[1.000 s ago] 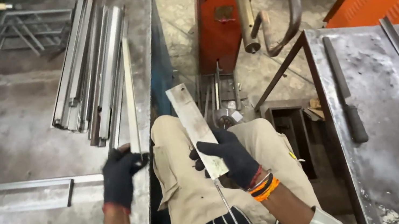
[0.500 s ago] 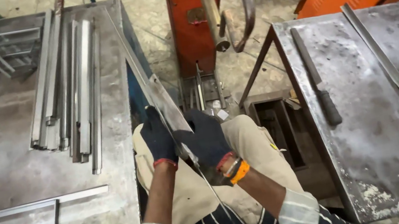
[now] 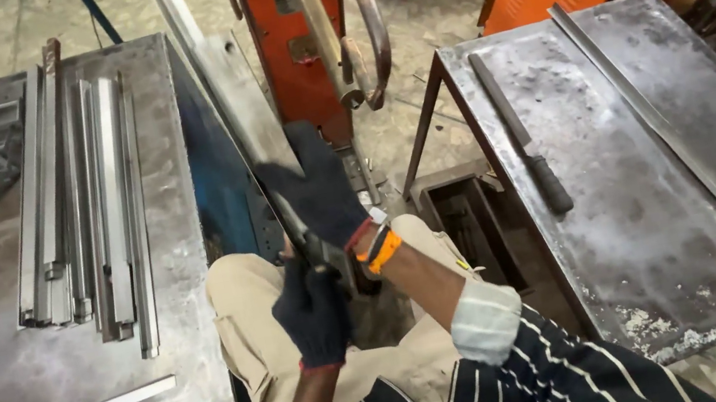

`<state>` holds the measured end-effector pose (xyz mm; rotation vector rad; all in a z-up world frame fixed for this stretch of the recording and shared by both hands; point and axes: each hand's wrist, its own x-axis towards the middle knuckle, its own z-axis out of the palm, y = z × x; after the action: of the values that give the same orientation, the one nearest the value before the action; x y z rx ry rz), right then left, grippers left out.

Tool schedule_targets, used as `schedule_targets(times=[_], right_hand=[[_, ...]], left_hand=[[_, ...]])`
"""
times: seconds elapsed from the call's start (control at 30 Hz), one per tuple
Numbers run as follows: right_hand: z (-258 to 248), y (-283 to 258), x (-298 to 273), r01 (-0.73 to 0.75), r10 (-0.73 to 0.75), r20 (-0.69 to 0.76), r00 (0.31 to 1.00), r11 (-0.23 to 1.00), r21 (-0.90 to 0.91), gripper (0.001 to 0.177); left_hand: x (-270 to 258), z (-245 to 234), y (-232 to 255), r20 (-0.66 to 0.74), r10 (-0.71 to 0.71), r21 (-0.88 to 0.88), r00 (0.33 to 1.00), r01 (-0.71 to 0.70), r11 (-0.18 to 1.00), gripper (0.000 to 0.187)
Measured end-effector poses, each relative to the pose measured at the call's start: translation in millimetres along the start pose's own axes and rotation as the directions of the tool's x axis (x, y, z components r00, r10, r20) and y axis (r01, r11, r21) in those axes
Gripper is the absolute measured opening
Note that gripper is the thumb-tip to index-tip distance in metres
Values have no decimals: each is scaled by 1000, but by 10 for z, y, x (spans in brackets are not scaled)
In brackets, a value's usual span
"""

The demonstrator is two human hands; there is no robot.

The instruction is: Assembling and spot welding metal strips to create rectangular frames at a manual workstation.

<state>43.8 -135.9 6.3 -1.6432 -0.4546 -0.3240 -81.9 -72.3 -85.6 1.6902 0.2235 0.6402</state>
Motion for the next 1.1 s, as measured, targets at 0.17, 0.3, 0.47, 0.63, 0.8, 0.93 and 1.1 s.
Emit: schedule_targets(times=[0.17,0.3,0.47,0.63,0.8,0.93,1.1], right_hand=[[-32,-9,40,22,-27,-86,996,998,-63,37],[-122,48,-98,-68,67,-7,998,995,-76,36],[-64,105,-479,-59,77,145,986,990,-125,40],[88,304,-766,56,33,276,961,949,-311,36],[79,-106,-955,-876,479,743,468,361,319,40],[289,79,-1162,-897,450,849,275,437,59,52],[432,416,-1315,-989,245,959,141,-8,148,80]], left_hand=[[-11,-74,-260,46,75,114,996,-80,990,41],[494,-111,-1636,62,338,712,939,-279,644,40],[1311,7,-359,-15,-106,-411,994,90,907,36],[1325,-199,-442,-26,-423,-593,906,327,736,38],[1356,-703,-878,-96,-674,-547,733,527,650,55],[1319,-979,-1060,-148,-664,-564,733,489,666,58],[1193,-1197,-1175,-197,-583,-555,788,401,729,51]])
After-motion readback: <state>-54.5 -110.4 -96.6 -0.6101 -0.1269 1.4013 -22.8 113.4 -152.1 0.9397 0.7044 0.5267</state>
